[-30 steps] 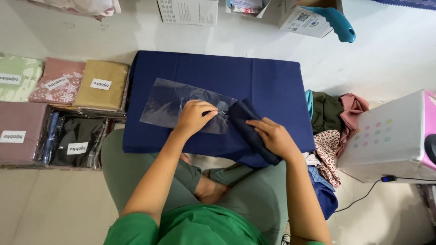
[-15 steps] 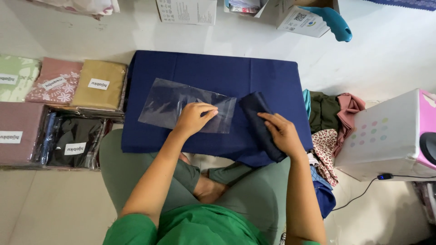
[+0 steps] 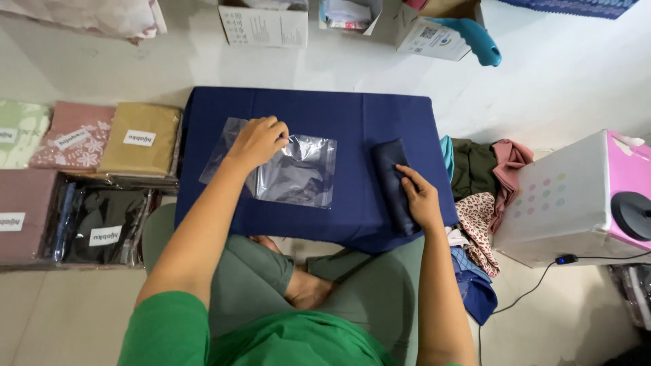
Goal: The person uses a lint roller on a dark blue garment laid on their lap, then folds the garment into a compact rectangle. They place the folded garment into a clear plastic bag, seal it, and affix a label to the package.
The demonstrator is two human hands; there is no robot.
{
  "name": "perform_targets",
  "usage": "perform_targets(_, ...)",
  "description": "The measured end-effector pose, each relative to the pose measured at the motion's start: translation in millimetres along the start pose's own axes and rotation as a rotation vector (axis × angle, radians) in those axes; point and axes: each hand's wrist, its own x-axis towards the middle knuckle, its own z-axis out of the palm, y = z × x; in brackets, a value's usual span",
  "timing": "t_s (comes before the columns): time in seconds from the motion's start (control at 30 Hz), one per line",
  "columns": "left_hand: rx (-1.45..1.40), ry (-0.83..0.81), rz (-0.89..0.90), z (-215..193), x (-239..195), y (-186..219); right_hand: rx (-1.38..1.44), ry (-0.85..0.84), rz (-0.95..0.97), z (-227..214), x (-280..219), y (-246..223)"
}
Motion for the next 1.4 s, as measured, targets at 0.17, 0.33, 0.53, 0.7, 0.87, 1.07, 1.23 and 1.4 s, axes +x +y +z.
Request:
perform_targets(0.17, 0.172, 0.274, 0.118, -67, 22, 0, 0.032, 0.02, -0.02, 2, 0, 7)
perform_targets(0.33, 0.334, 0.755, 0.314, -115, 14, 43, 0.103, 0.031, 0.03, 2, 0, 10)
perform_targets(0.53, 0.254, 0.665, 0.361, -72, -55, 68, 0.108, 0.037, 0.048, 1, -3, 0)
perform_targets(0.7, 0.078, 0.33, 0.272, -65, -84, 79, 0.074, 0.029, 0.015, 1, -3, 8)
perform_targets(0.87, -0.096, 0.083, 0.192, -52, -89, 73, 0.059, 0.004, 0.005, 1, -4, 5)
perform_targets(1.07, -0.219, -0.113, 0.09, -70, -81, 77, 0.01, -0.031, -0.054, -1, -1, 14)
perform_targets(1.23, -0.221, -0.079, 0.037, -68, -61, 84, -0.032, -0.093, -0.16, -8, 1, -12)
perform_targets(1.4, -0.192, -0.118, -0.011, -37, -27, 90, -0.179, -0.191, -0.393, -7, -2, -72)
